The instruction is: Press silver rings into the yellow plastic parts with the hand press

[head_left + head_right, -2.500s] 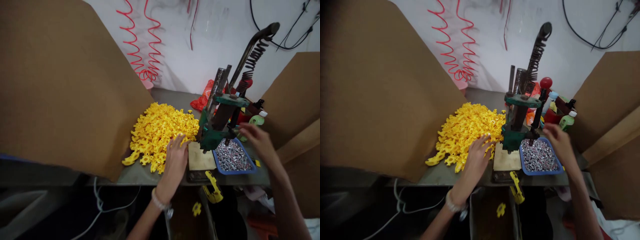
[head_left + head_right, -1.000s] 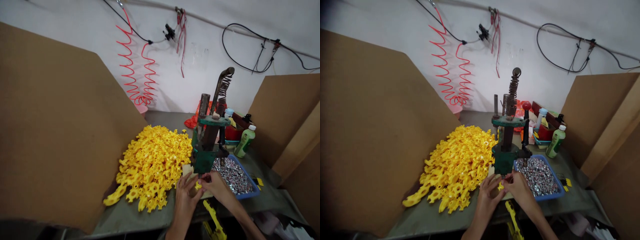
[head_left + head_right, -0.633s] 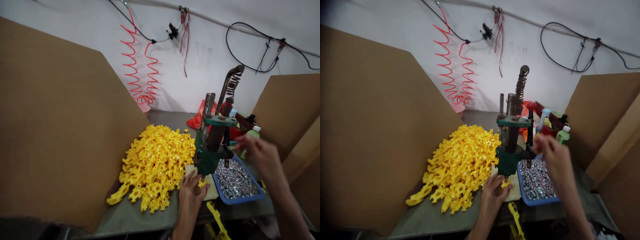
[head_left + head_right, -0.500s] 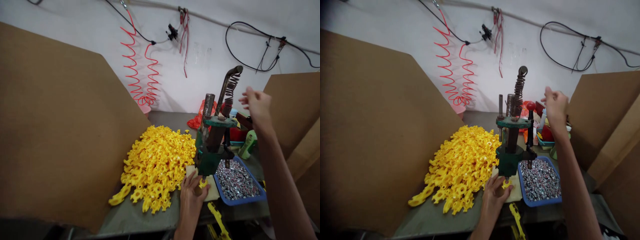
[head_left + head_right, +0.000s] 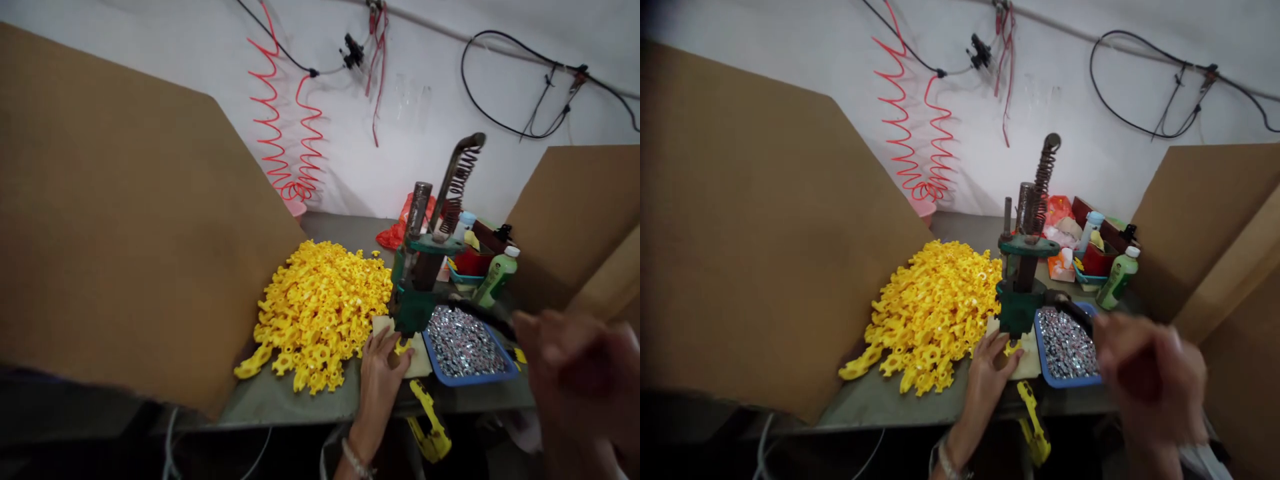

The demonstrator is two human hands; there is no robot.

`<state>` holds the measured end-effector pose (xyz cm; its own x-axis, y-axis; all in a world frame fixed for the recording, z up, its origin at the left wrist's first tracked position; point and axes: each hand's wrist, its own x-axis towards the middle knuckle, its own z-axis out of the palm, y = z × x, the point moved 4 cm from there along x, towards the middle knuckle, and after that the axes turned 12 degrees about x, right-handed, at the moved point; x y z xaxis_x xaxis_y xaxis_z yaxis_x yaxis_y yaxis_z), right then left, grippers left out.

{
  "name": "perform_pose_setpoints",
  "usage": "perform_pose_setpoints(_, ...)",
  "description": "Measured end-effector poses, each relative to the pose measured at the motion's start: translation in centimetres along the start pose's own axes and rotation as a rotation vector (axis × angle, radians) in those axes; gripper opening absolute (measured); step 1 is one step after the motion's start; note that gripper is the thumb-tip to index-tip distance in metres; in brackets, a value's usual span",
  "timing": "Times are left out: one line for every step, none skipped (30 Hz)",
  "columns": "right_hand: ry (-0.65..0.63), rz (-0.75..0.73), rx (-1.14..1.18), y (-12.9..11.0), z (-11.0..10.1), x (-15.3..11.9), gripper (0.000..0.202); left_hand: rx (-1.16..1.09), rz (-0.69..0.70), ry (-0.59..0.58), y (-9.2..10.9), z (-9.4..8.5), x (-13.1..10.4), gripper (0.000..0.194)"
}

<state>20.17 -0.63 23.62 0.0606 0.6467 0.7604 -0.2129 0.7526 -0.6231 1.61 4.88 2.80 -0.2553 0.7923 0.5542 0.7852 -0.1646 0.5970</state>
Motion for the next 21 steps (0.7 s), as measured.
perform_pose_setpoints(0.022, 0.012, 0.107, 0.5, 0.5, 1.6, 0.045, -0.031, -0.024, -0.026, 0.2, -0.5, -0.3, 0.026)
perform_pose_setpoints(0.038, 0.036, 0.198, 1.0, 1.2, 3.6, 0.042, -0.07, -0.051, -0.051, 0.3, -1.1, -0.7, 0.025)
perform_pose_setpoints(0.046, 0.069, 0.259, 1.7, 1.9, 5.8, 0.04, -0.116, -0.084, -0.08, 0.5, -1.8, -1.4, 0.022)
perform_pose_setpoints(0.039, 0.115, 0.285, 2.4, 2.6, 7.9, 0.04, -0.17, -0.123, -0.115, 0.6, -2.6, -2.2, 0.018)
perform_pose_setpoints(0.027, 0.16, 0.305, 3.2, 3.2, 9.9, 0.041, -0.226, -0.167, -0.153, 0.6, -3.4, -3.3, 0.014)
perform_pose_setpoints(0.017, 0.203, 0.329, 4.0, 3.7, 11.6, 0.042, -0.283, -0.218, -0.192, 0.5, -4.2, -4.5, 0.011)
perform_pose_setpoints(0.01, 0.248, 0.351, 4.9, 4.0, 13.1, 0.043, -0.333, -0.267, -0.23, 0.4, -4.8, -5.9, 0.009)
perform_pose_setpoints(0.009, 0.296, 0.369, 5.8, 4.2, 14.2, 0.043, -0.373, -0.306, -0.266, 0.2, -5.4, -7.3, 0.009)
perform_pose_setpoints(0.013, 0.345, 0.384, 6.8, 4.3, 15.1, 0.044, -0.403, -0.329, -0.303, 0.1, -5.7, -8.8, 0.011)
perform_pose_setpoints(0.022, 0.387, 0.399, 7.8, 4.3, 15.7, 0.044, -0.424, -0.337, -0.337, 0.0, -5.9, -10.2, 0.013)
perform_pose_setpoints(0.036, 0.422, 0.413, 8.7, 4.3, 16.2, 0.043, -0.439, -0.33, -0.367, -0.1, -6.0, -11.5, 0.016)
perform_pose_setpoints(0.051, 0.452, 0.424, 9.5, 4.2, 16.5, 0.042, -0.447, -0.313, -0.384, -0.1, -5.9, -12.6, 0.019)
perform_pose_setpoints(0.068, 0.475, 0.432, 10.1, 4.2, 16.7, 0.041, -0.449, -0.291, -0.38, -0.1, -5.9, -13.4, 0.023)
perform_pose_setpoints(0.086, 0.484, 0.439, 10.5, 4.2, 16.8, 0.04, -0.441, -0.264, -0.353, 0.0, -5.9, -13.8, 0.025)
perform_pose_setpoints(0.105, 0.487, 0.444, 10.8, 4.2, 16.8, 0.04, -0.421, -0.237, -0.305, 0.1, -6.1, -13.8, 0.027)
perform_pose_setpoints(0.122, 0.485, 0.446, 10.9, 4.2, 16.8, 0.04, -0.389, -0.209, -0.246, 0.3, -6.6, -13.5, 0.027)
perform_pose_setpoints(0.138, 0.48, 0.444, 11.0, 4.1, 16.8, 0.041, -0.351, -0.182, -0.191, 0.7, -7.1, -13.0, 0.027)
perform_pose_setpoints(0.155, 0.467, 0.437, 11.0, 4.1, 16.7, 0.042, -0.314, -0.15, -0.158, 1.2, -7.9, -12.4, 0.027)
perform_pose_setpoints(0.171, 0.456, 0.426, 10.9, 4.1, 16.6, 0.043, -0.283, -0.12, -0.154, 1.9, -8.6, -11.9, 0.027)
perform_pose_setpoints(0.183, 0.447, 0.414, 10.9, 4.0, 16.5, 0.044, -0.271, -0.086, -0.181, 2.8, -9.4, -11.6, 0.027)
perform_pose_setpoints(0.191, 0.439, 0.399, 10.9, 4.0, 16.4, 0.045, -0.274, -0.037, -0.245, 4.0, -10.2, -11.7, 0.029)
